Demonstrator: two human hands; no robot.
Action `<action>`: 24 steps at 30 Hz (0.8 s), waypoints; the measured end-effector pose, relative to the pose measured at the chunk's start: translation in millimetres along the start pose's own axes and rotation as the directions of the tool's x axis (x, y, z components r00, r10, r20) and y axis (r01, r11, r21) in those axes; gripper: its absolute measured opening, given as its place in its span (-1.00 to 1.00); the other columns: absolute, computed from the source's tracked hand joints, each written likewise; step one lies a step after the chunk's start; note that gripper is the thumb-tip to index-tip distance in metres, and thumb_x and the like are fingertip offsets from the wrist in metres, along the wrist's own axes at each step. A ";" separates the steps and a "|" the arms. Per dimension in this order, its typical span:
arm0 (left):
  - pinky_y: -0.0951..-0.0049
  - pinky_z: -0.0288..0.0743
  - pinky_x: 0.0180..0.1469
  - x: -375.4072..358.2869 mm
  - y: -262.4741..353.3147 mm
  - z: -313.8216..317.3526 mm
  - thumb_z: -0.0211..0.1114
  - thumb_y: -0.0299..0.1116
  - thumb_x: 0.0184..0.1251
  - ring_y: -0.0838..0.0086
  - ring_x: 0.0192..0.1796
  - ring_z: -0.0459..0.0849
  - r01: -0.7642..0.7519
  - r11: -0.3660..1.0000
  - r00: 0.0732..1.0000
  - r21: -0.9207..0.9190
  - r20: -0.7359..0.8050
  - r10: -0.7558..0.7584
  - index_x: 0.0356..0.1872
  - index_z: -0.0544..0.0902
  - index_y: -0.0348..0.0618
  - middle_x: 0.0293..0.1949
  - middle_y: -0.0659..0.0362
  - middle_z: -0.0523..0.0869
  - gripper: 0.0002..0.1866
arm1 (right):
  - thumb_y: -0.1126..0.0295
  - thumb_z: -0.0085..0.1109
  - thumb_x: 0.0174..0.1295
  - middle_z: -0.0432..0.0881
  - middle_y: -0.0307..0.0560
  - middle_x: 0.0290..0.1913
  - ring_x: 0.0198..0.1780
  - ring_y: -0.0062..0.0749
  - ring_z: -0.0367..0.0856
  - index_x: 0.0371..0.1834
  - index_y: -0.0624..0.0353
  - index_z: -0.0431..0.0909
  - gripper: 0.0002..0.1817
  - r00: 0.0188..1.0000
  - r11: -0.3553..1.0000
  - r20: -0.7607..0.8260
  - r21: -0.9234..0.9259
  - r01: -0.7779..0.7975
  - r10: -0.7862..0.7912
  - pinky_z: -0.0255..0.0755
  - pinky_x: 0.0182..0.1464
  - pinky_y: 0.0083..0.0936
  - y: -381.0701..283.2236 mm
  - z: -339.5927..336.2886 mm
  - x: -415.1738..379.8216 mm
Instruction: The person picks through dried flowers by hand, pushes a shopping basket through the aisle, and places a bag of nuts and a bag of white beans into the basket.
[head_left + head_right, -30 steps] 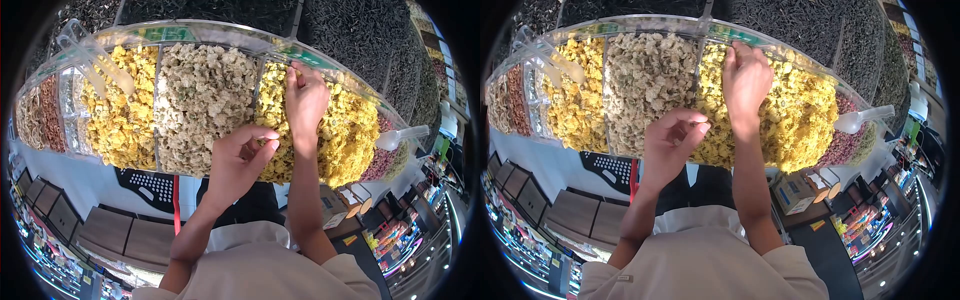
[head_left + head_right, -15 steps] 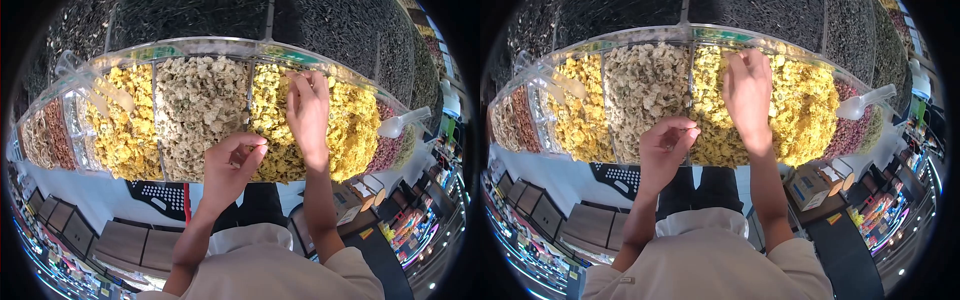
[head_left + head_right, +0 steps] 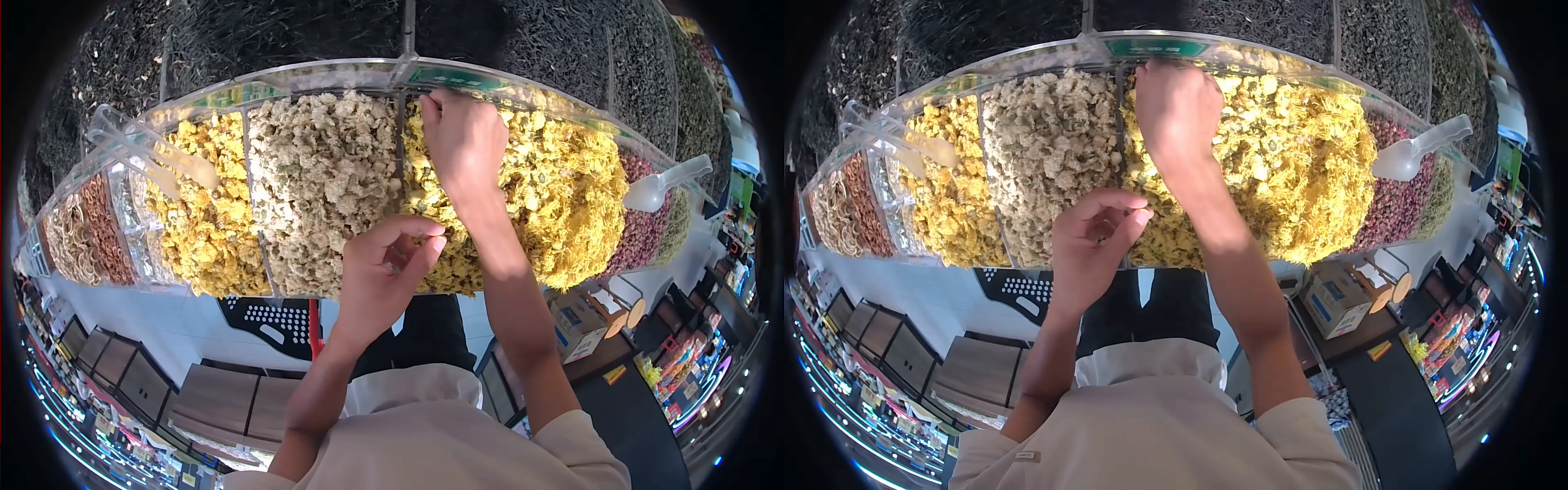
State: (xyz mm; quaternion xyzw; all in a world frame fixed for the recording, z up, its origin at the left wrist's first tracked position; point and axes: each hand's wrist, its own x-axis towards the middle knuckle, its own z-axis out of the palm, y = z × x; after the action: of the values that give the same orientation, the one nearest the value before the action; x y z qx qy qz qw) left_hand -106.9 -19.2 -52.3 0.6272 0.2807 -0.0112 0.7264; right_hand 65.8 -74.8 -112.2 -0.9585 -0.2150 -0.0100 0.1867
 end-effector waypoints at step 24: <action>0.69 0.48 -0.32 -7.3 -7.3 -21.3 0.46 -0.51 0.42 0.77 -0.32 0.61 0.024 0.999 1.000 -0.025 -0.011 -0.024 -0.03 0.76 -0.24 -0.25 0.28 0.76 -0.84 | 0.36 0.43 0.23 0.76 -0.09 -0.59 -0.58 -0.34 0.75 -0.35 0.08 0.86 -0.91 0.977 0.978 -0.051 -0.010 -0.210 0.209 0.60 -0.49 -0.37 -6.9 11.9 -4.6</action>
State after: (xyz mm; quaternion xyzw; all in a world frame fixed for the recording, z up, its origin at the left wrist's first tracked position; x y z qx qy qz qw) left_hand -124.1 -3.6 -57.1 0.6148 0.2922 -0.0129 0.7324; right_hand 58.1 -66.6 -121.3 -0.9767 -0.1081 -0.0156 0.1847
